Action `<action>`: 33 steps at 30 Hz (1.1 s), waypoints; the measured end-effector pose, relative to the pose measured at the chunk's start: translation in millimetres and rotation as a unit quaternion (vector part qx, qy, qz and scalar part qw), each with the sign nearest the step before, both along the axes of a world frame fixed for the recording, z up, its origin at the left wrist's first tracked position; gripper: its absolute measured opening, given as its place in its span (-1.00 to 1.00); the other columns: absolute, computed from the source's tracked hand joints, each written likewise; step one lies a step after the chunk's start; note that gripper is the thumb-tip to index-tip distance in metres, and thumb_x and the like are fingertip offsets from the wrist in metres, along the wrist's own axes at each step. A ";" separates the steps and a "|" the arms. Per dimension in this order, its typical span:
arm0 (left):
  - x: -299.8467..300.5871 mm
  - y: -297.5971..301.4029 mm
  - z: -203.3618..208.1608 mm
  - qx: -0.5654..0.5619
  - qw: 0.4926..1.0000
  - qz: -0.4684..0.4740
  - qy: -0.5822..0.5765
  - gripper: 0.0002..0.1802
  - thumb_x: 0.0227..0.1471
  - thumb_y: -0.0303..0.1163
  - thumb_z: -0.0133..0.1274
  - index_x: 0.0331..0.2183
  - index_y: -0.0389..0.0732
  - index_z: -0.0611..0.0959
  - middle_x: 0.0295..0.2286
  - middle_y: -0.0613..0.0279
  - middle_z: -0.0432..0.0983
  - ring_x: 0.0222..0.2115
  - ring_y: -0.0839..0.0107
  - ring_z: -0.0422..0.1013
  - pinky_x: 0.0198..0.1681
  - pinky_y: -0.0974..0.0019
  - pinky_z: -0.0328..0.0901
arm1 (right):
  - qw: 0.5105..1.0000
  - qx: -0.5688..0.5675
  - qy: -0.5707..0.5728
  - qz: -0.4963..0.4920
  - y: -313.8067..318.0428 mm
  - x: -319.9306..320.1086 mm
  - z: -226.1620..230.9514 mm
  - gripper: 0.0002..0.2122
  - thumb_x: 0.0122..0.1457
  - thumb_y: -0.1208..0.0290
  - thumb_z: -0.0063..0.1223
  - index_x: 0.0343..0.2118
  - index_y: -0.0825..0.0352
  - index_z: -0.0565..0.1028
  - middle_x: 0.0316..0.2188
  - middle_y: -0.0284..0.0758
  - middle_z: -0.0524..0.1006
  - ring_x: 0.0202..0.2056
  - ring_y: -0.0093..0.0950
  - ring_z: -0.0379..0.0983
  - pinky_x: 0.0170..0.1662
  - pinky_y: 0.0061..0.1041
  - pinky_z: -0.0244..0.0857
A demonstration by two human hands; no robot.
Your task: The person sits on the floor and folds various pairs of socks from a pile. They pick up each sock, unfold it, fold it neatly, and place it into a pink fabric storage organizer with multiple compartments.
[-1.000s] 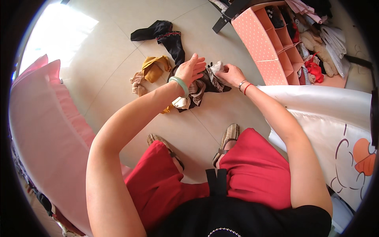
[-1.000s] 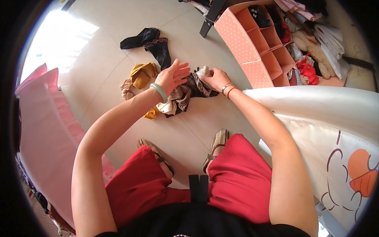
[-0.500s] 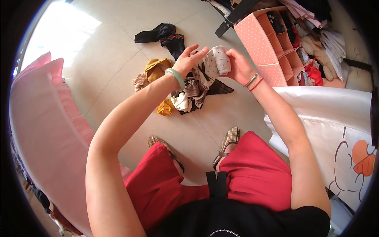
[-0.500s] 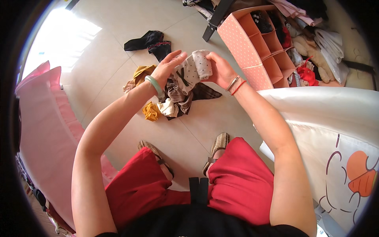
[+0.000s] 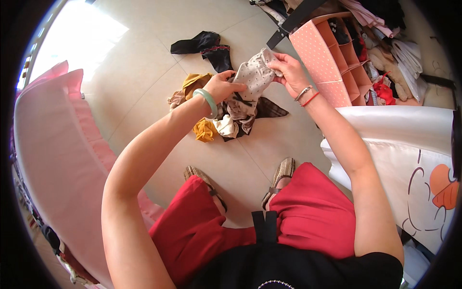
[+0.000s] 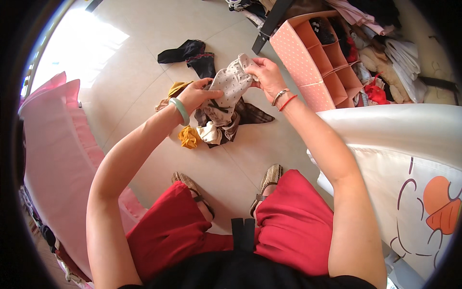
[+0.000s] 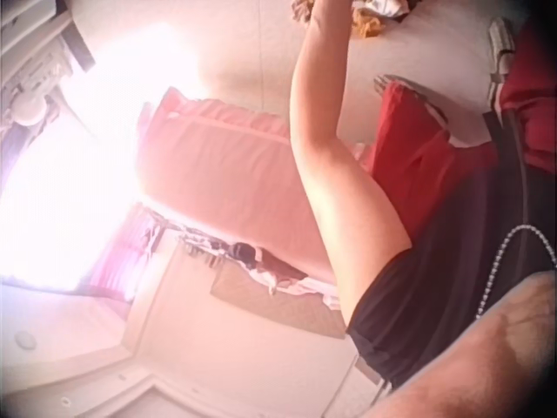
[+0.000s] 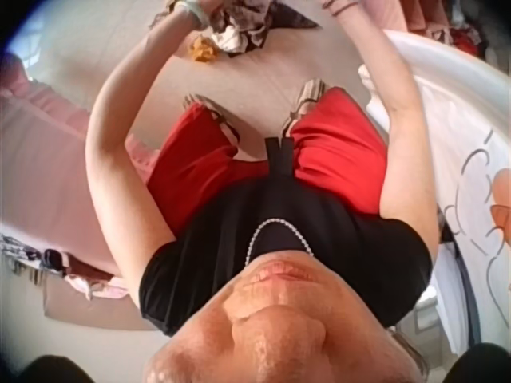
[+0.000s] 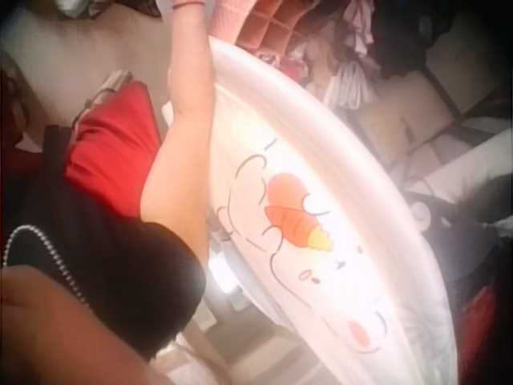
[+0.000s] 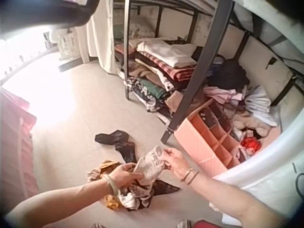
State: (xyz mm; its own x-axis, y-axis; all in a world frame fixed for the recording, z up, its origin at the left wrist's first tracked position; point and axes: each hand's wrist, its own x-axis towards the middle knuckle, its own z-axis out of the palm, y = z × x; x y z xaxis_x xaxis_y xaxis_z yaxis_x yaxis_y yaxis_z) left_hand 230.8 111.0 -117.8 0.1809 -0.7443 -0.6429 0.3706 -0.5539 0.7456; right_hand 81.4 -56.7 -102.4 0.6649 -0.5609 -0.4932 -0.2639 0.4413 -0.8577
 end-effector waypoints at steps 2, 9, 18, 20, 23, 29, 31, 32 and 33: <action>6.2 4.8 -1.9 -0.030 0.997 -0.066 -0.012 -0.19 -0.05 -0.32 0.26 0.17 -0.22 0.25 -0.13 0.19 0.48 -0.11 0.44 0.41 -0.08 0.37 0.28 | 0.998 0.031 -0.008 0.048 2.4 2.2 12.1 -0.66 0.11 0.45 0.10 -0.05 0.41 0.38 -0.25 -0.31 0.52 -0.27 -0.56 0.49 -0.20 -0.51 0.41; 4.2 -7.7 28.6 -0.107 0.992 0.058 0.026 -0.48 0.04 -0.16 0.18 -0.02 -0.21 0.47 -0.18 0.24 0.50 -0.16 0.48 0.41 -0.06 0.38 0.28 | 0.983 0.104 -0.073 0.134 10.6 6.5 33.1 -0.54 0.15 0.39 0.11 0.10 0.34 0.28 -0.16 -0.39 0.48 -0.20 -0.62 0.45 -0.24 -0.57 0.41; -8.1 -12.9 25.3 -0.122 0.983 0.103 -0.090 -0.60 0.12 -0.10 0.09 -0.18 -0.23 0.58 -0.37 0.39 0.53 -0.38 0.67 0.41 -0.31 0.56 0.32 | 0.997 -0.045 -0.064 0.011 15.9 14.5 30.8 -0.64 0.14 0.35 0.15 -0.06 0.42 0.38 -0.37 -0.34 0.52 -0.48 -0.58 0.50 -0.47 -0.60 0.45; -11.3 -12.3 29.3 -0.113 0.979 0.118 -0.125 -0.61 0.08 -0.11 0.13 -0.25 -0.27 0.62 -0.44 0.36 0.54 -0.45 0.65 0.39 -0.37 0.52 0.31 | 0.998 -0.035 -0.043 0.018 14.5 13.5 34.4 -0.62 0.14 0.32 0.16 -0.06 0.43 0.38 -0.37 -0.34 0.52 -0.49 -0.59 0.50 -0.48 -0.60 0.44; -7.4 -10.3 29.4 -0.111 0.978 0.127 -0.123 -0.64 0.09 -0.16 0.11 -0.24 -0.28 0.62 -0.43 0.34 0.55 -0.44 0.64 0.40 -0.37 0.51 0.32 | 0.997 -0.027 -0.049 0.054 18.7 14.8 41.4 -0.59 0.12 0.31 0.19 -0.05 0.44 0.38 -0.37 -0.34 0.52 -0.46 -0.60 0.50 -0.49 -0.59 0.44; -8.6 -13.6 37.8 -0.159 0.973 0.152 -0.070 -0.66 0.07 -0.19 0.13 -0.25 -0.29 0.61 -0.44 0.34 0.55 -0.43 0.64 0.42 -0.37 0.52 0.32 | 0.965 -0.237 -0.094 0.058 32.8 20.3 38.0 -0.63 0.14 0.39 0.16 -0.03 0.39 0.37 -0.31 -0.36 0.52 -0.32 -0.64 0.45 -0.29 -0.63 0.40; -14.7 -14.0 43.0 -0.162 0.971 0.155 -0.078 -0.65 0.06 -0.19 0.14 -0.24 -0.29 0.61 -0.44 0.34 0.55 -0.43 0.64 0.42 -0.37 0.51 0.33 | 0.966 -0.232 -0.090 0.062 29.8 19.9 39.5 -0.65 0.15 0.42 0.14 -0.03 0.37 0.37 -0.31 -0.38 0.51 -0.29 -0.66 0.43 -0.24 -0.65 0.36; -17.2 -13.5 45.7 -0.164 0.971 0.156 -0.082 -0.65 0.06 -0.20 0.15 -0.24 -0.29 0.61 -0.44 0.34 0.55 -0.43 0.65 0.41 -0.37 0.51 0.33 | 0.967 -0.230 -0.088 0.063 27.9 19.6 40.0 -0.66 0.15 0.43 0.14 -0.03 0.36 0.37 -0.31 -0.38 0.51 -0.28 -0.67 0.42 -0.21 -0.66 0.35; -17.3 -12.5 47.8 -0.163 0.972 0.138 -0.094 -0.65 0.06 -0.20 0.15 -0.23 -0.30 0.60 -0.44 0.34 0.55 -0.43 0.66 0.41 -0.36 0.49 0.34 | 0.963 -0.244 -0.090 0.065 25.7 18.8 39.4 -0.68 0.15 0.44 0.13 -0.05 0.36 0.37 -0.32 -0.39 0.51 -0.28 -0.68 0.41 -0.21 -0.66 0.34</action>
State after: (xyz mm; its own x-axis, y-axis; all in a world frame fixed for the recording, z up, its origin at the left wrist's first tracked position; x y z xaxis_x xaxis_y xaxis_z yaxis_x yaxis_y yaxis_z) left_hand 213.5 98.5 -70.1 0.4943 -0.8096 -0.3165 0.3121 -0.1745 0.9339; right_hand 100.2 -31.0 -63.0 0.7957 -0.6025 -0.0619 -0.1181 -0.0540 -0.9915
